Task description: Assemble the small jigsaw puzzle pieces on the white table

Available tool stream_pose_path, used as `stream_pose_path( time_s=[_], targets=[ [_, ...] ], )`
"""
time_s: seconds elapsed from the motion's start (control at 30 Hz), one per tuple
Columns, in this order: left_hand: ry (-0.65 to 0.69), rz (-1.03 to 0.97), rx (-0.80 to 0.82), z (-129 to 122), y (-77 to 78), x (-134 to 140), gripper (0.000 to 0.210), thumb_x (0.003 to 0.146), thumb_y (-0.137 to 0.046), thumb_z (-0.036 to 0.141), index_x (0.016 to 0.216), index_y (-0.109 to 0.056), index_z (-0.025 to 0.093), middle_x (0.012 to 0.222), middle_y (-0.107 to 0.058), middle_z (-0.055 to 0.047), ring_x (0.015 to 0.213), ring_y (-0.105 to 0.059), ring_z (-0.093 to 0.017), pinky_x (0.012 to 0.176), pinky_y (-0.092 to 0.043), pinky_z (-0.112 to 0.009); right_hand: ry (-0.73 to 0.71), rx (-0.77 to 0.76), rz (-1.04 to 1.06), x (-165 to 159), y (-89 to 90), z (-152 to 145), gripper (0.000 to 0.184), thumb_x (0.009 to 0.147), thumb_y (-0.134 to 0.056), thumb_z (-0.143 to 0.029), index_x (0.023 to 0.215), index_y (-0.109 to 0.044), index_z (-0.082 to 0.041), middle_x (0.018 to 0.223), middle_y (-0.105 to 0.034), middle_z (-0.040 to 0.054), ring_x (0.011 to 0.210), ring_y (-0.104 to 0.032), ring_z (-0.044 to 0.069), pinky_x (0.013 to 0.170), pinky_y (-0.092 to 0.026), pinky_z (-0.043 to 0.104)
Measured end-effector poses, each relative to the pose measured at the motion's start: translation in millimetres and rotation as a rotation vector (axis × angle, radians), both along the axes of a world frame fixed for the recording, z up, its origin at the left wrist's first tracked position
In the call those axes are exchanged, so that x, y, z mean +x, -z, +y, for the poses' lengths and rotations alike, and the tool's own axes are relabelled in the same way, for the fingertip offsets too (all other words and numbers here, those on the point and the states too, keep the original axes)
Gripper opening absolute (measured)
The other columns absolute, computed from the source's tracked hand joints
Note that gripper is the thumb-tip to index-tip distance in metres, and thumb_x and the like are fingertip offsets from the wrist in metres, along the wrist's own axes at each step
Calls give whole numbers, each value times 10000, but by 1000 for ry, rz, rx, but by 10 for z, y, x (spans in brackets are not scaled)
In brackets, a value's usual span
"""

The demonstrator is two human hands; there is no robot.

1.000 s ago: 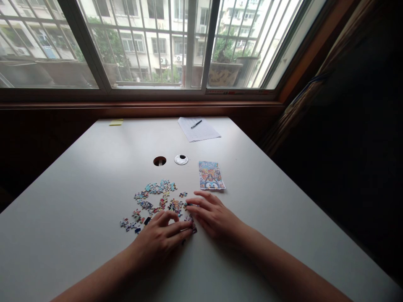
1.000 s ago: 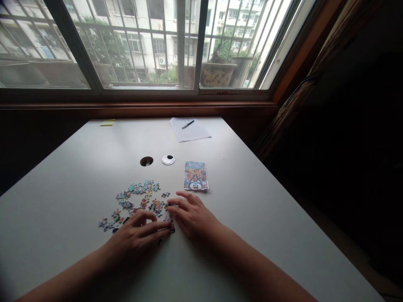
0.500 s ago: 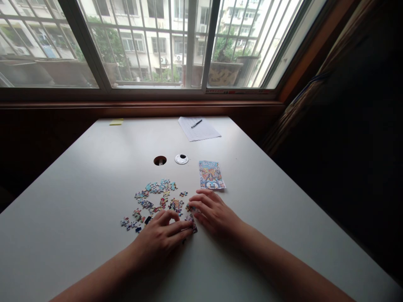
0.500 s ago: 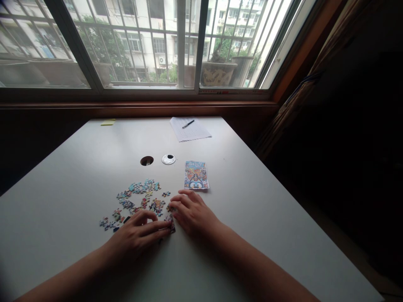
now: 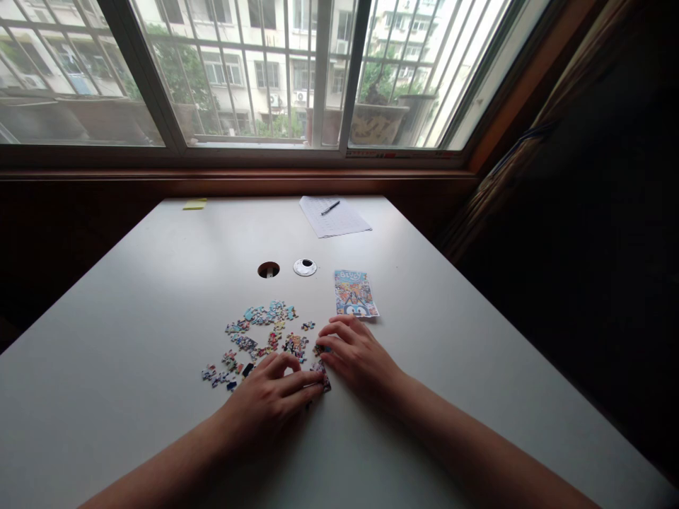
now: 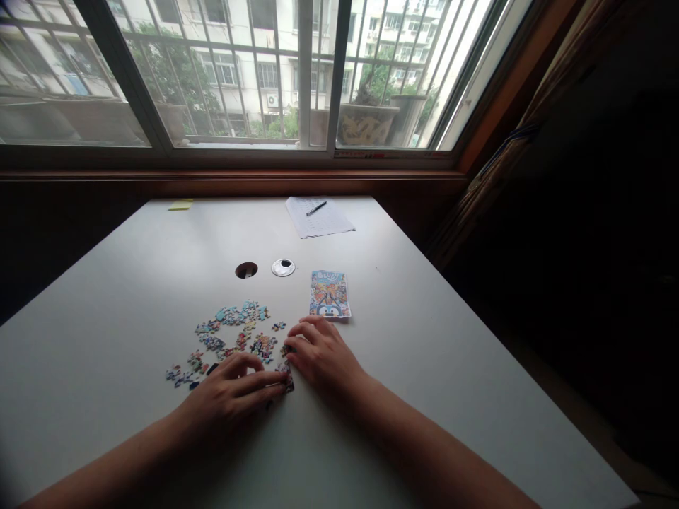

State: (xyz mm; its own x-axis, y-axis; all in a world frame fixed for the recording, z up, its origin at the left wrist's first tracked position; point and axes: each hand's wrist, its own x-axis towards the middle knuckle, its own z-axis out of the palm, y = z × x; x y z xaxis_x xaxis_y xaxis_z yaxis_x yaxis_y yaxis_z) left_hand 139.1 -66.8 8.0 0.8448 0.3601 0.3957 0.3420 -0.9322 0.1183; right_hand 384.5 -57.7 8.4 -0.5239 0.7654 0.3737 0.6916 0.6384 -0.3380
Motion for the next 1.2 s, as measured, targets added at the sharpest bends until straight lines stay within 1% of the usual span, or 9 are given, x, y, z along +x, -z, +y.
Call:
stream_pose_path(
  time_s=[0.23,0.47,0.6,0.73,0.87,0.97,1.2],
  targets=[
    [19,-18,-9,8,-17,-3,318,1025,-462,201,1314,-594,226,1301,-675,-4,993,-530,-224,887,-445,-387,-10,-77,141,42,18,32,156,918,-662,-191,1071,-661,-221,1134,-670,68,1166,-522,256,1068,-411,474],
    [23,-10,-18,11,-8,-9,334,1024,-456,193,1331,-584,219,1312,-668,-16,1005,-526,-225,895,-453,-382,-3,-171,248,85,18,43,118,874,-691,-123,930,-671,-225,973,-697,46,1188,-509,263,1004,-453,429],
    [27,-6,-13,19,-5,-11,324,1019,-468,185,1317,-591,214,1318,-665,-9,1002,-524,-224,884,-444,-379,36,-205,326,99,16,46,101,834,-741,-134,866,-696,-218,1018,-663,73,1168,-526,254,961,-489,382],
    [30,-3,0,21,-24,-7,312,1032,-444,193,1300,-601,211,1330,-659,7,1008,-520,-223,890,-426,-379,62,-230,392,94,12,45,101,838,-749,-160,909,-712,-222,1023,-656,76,1123,-549,240,946,-497,370],
    [27,-4,13,18,-40,-2,317,1043,-428,205,1309,-599,224,1322,-663,19,1030,-515,-213,895,-424,-366,5,-238,387,75,13,38,127,866,-724,-171,975,-726,-239,972,-707,58,1105,-543,245,948,-484,382],
    [31,-2,20,19,-37,-3,320,1043,-422,204,1307,-601,228,1313,-668,19,1029,-516,-209,889,-427,-361,-23,-223,344,64,16,35,137,862,-728,-162,965,-733,-252,921,-734,34,1101,-533,251,971,-458,403],
    [31,9,15,27,-1,-16,319,1039,-432,210,1309,-598,238,1319,-664,18,1041,-517,-217,902,-424,-370,-15,-198,316,66,43,34,179,855,-726,-130,968,-743,-267,927,-735,20,1102,-524,248,973,-442,394]
  ],
)
